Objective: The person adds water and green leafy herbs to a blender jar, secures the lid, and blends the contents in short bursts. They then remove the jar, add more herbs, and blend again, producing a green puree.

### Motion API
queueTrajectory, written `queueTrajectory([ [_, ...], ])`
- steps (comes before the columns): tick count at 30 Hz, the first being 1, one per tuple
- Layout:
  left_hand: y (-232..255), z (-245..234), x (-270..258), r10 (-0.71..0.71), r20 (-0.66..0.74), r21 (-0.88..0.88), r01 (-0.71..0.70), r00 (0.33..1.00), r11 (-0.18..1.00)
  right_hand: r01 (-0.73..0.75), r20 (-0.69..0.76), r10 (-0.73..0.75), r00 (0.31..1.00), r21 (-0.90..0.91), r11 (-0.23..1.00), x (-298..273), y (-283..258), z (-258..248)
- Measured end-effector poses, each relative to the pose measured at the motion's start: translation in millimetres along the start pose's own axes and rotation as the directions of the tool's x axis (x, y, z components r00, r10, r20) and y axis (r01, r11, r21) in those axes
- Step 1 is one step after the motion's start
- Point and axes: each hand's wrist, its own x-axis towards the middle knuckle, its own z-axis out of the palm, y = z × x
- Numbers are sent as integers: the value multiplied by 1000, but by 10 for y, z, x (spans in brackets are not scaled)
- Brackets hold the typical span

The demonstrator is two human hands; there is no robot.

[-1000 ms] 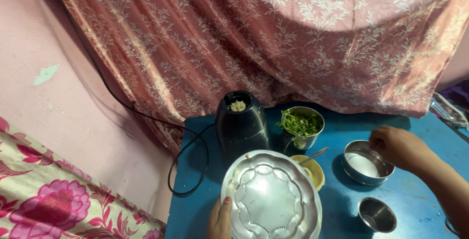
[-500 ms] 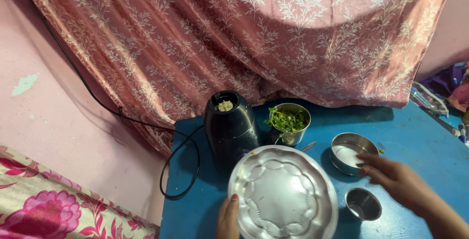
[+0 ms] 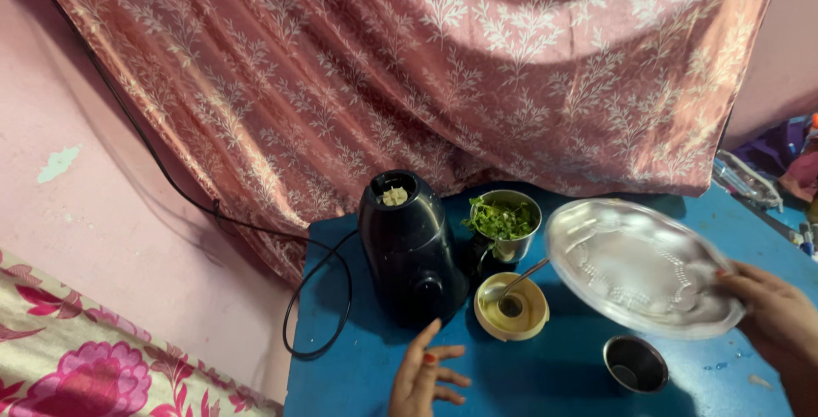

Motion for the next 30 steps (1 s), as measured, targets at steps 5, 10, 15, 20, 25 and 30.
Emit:
queueTrajectory([
  [5, -244, -493, 66, -52, -127, 10, 53, 991, 999, 120, -240, -140, 961, -93, 988, 794, 499, -664],
  [10, -419, -672, 85, -89, -193, 46, 100, 977, 994, 160, -213, -145, 966, 55, 986, 1467, 1035, -1067],
  [15, -407, -619, 106, 45, -175, 126, -22, 984, 992, -8, -341, -185, 922, -494, 870, 1326, 991, -855],
  [20, -172, -575, 131, 124, -224, 189, -82, 967, 979, -155, -359, -432, 827, -886, 438, 642, 377, -259],
  [25, 332, -259, 274, 312, -264, 372, -203, 913, 906, 336, 46, -500, 865, -793, 509, 359, -319, 807],
  [30, 972, 16, 858, 781, 64, 911, -356, 622, 209, 872, 723, -488, 489, -422, 248, 72, -442, 2391],
])
